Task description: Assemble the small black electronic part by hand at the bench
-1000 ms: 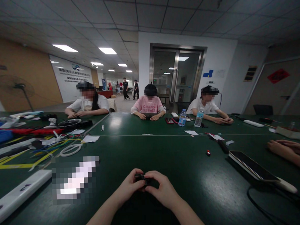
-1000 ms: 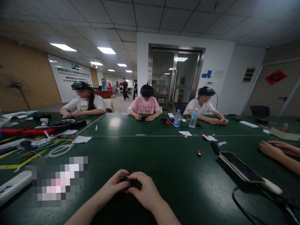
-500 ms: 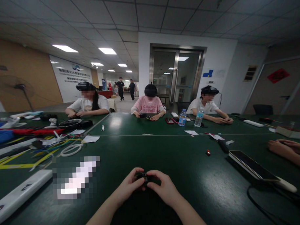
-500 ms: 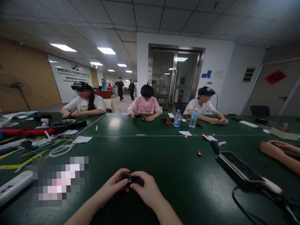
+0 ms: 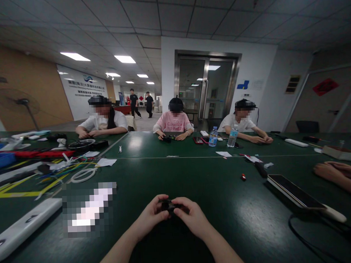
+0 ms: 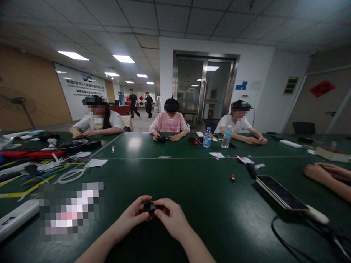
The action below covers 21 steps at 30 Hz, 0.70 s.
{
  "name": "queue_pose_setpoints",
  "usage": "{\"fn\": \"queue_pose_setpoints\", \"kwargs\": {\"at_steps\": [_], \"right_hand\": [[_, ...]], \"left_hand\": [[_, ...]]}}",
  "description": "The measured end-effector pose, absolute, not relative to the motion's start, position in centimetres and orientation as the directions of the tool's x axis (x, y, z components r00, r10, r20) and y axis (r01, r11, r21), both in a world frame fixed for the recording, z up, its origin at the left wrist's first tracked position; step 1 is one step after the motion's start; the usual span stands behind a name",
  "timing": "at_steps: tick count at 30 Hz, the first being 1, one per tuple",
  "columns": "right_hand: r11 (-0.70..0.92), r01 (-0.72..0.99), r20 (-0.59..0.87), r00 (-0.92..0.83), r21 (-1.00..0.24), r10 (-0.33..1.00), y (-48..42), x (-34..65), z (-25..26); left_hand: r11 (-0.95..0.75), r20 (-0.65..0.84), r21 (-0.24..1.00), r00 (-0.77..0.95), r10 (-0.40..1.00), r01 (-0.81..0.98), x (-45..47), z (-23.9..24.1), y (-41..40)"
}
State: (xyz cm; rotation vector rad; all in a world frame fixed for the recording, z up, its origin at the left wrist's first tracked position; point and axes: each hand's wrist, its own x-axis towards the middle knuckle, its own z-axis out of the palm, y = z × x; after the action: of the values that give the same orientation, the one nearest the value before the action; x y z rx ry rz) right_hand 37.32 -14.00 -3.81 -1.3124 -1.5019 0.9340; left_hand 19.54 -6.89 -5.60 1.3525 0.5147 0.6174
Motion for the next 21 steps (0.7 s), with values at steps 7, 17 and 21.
{"fn": "queue_pose_setpoints", "kwargs": {"at_steps": [7,17,21], "right_hand": [[0.089,0.305,0.092,-0.005,-0.948,0.996,-14.1,37.1,-3.7],[0.057,0.313,0.071,0.035,-0.948,0.997,-13.7,37.0,-4.6],[0.044,0.304,0.050,0.013,-0.952,0.999,-14.0,37.1,-4.1]], "left_hand": [[0.083,0.010,0.993,0.741,0.672,-0.089,19.7,-5.2,-7.2],[0.112,-0.019,0.991,0.762,0.648,-0.071,19.5,-5.4,-7.1],[0.108,-0.012,0.991,0.757,0.653,-0.077,19.5,-5.3,-7.1]]}}
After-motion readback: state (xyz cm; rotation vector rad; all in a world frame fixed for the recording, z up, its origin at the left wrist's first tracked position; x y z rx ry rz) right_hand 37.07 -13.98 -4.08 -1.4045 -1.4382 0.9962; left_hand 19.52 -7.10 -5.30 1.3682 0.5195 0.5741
